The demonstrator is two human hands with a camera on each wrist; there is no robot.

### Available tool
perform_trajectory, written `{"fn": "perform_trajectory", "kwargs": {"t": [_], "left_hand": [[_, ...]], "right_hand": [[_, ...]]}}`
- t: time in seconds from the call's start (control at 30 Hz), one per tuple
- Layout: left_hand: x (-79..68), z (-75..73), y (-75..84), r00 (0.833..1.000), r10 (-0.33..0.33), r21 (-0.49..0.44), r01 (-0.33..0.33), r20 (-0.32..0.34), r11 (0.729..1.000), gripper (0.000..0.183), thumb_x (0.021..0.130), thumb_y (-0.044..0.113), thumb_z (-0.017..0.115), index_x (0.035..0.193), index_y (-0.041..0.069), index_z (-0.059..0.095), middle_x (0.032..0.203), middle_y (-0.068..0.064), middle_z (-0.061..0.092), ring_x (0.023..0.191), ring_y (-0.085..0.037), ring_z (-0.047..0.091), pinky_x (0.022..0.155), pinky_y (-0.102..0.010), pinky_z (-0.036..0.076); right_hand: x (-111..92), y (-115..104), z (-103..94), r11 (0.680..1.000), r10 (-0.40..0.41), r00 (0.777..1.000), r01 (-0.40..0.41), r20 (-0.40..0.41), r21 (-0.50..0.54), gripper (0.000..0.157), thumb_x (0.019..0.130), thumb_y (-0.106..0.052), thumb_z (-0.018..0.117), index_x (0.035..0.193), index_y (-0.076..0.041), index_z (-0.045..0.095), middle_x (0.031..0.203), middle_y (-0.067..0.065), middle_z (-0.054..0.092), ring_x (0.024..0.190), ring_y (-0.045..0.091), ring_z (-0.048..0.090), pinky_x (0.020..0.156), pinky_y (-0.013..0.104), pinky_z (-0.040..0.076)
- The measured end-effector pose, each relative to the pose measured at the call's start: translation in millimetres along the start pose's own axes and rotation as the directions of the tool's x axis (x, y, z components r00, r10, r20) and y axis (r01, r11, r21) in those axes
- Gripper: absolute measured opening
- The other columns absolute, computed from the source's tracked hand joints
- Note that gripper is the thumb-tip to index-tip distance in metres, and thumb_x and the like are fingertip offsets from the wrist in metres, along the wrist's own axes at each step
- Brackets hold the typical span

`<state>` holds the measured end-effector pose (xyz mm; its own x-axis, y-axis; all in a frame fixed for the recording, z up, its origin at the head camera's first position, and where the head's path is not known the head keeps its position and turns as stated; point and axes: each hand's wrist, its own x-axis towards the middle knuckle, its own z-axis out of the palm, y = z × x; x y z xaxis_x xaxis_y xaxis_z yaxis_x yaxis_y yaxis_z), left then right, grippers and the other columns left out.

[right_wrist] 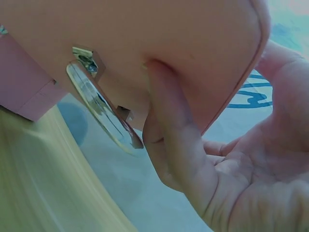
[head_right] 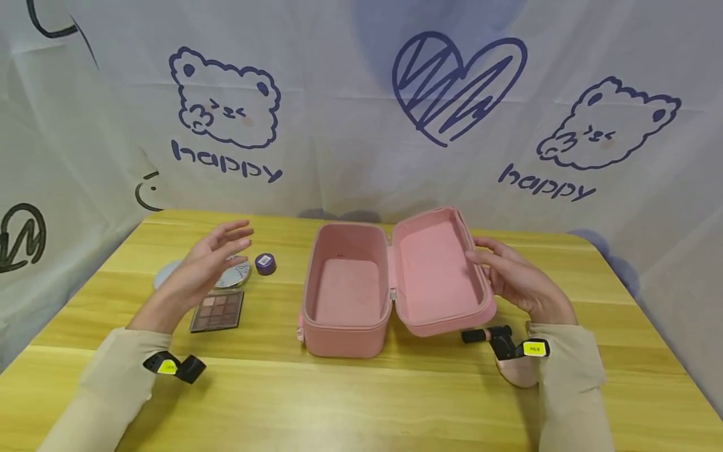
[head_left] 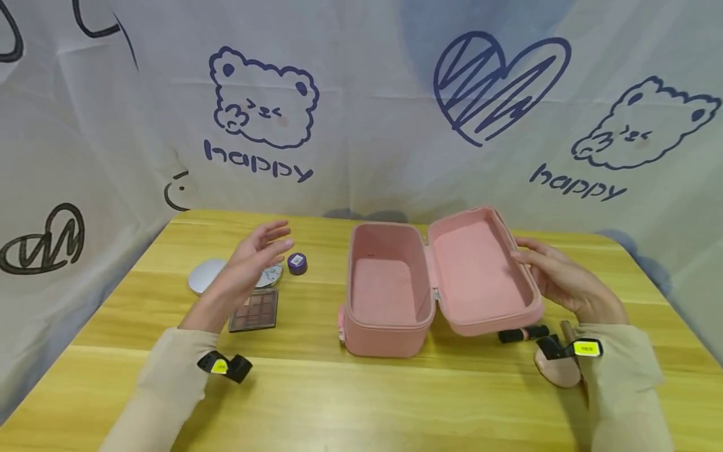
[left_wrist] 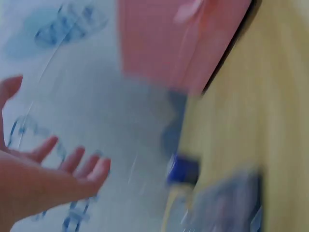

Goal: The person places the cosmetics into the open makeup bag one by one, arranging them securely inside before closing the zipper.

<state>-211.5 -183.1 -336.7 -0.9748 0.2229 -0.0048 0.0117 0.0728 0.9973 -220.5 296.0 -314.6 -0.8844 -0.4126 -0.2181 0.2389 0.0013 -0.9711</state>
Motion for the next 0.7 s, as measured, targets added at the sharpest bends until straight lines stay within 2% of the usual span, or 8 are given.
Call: {"fn": "perform_trajectory", "kwargs": {"t": [0.1,0.2,0.3,0.47,0.57,0.7], "left_hand": [[-1.5,-25.3,2.1,0.998,0.058,0.052,-0.058,0.009,0.997,0.066,0.100,0.024,0.052,0.152,0.003,0.019,0.152,-0.017,0.026,0.136,-0.035,0.031,0.112,-0.048,0.025],[-3.2,-42.0,1.2,0.996,0.087,0.103,-0.089,0.022,0.991,0.065,0.100,0.025,0.053,0.153,0.005,0.020,0.152,-0.015,0.029,0.136,-0.033,0.032,0.111,-0.043,0.029],[-2.5,-51.6,-0.6,0.994,0.104,0.129,-0.107,0.029,0.986,0.063,0.100,0.023,0.053,0.153,0.006,0.022,0.151,-0.014,0.031,0.135,-0.031,0.034,0.110,-0.040,0.032],[-4.7,-64.7,-9.0,0.991,0.118,0.195,-0.128,0.064,0.972,0.060,0.099,0.019,0.056,0.151,0.006,0.027,0.148,-0.013,0.036,0.133,-0.031,0.036,0.110,-0.046,0.029],[-10.1,-73.8,-16.5,0.980,0.152,0.230,-0.178,0.127,0.957,0.056,0.098,0.012,0.057,0.148,0.007,0.033,0.145,-0.011,0.040,0.132,-0.027,0.038,0.107,-0.037,0.034],[-19.7,-84.5,-25.8,0.956,0.191,0.208,-0.238,0.221,0.949,0.055,0.095,-0.001,0.056,0.145,0.010,0.037,0.143,-0.006,0.044,0.128,-0.016,0.041,0.096,-0.021,0.043]], "right_hand": [[-0.5,0.4,0.1,1.000,-0.007,1.000,0.007,-0.002,-0.026,0.052,0.103,-0.016,0.045,0.143,0.000,0.016,0.108,0.010,0.065,0.085,0.024,0.070,0.075,0.038,0.057],[-1.0,0.6,0.3,0.999,-0.018,1.000,0.017,-0.010,-0.051,0.051,0.103,-0.017,0.046,0.142,0.000,0.018,0.108,0.008,0.065,0.085,0.024,0.070,0.075,0.037,0.057],[-3.3,-0.5,-0.4,0.997,-0.025,0.999,0.023,-0.025,-0.077,0.053,0.103,-0.018,0.046,0.143,0.002,0.017,0.107,0.007,0.066,0.085,0.023,0.070,0.075,0.036,0.057],[-5.0,-2.1,1.2,0.991,-0.018,0.998,0.010,-0.056,-0.134,0.061,0.102,-0.021,0.047,0.145,0.005,0.013,0.105,0.004,0.066,0.082,0.019,0.069,0.075,0.034,0.057],[-5.3,-2.4,2.9,0.989,-0.018,0.998,0.008,-0.066,-0.149,0.062,0.102,-0.021,0.048,0.145,0.006,0.013,0.102,0.004,0.066,0.079,0.017,0.068,0.075,0.033,0.057],[-6.0,-3.0,3.9,0.989,-0.019,0.998,0.010,-0.065,-0.149,0.061,0.102,-0.021,0.049,0.144,0.007,0.015,0.100,0.004,0.066,0.076,0.015,0.067,0.074,0.032,0.057]]}}
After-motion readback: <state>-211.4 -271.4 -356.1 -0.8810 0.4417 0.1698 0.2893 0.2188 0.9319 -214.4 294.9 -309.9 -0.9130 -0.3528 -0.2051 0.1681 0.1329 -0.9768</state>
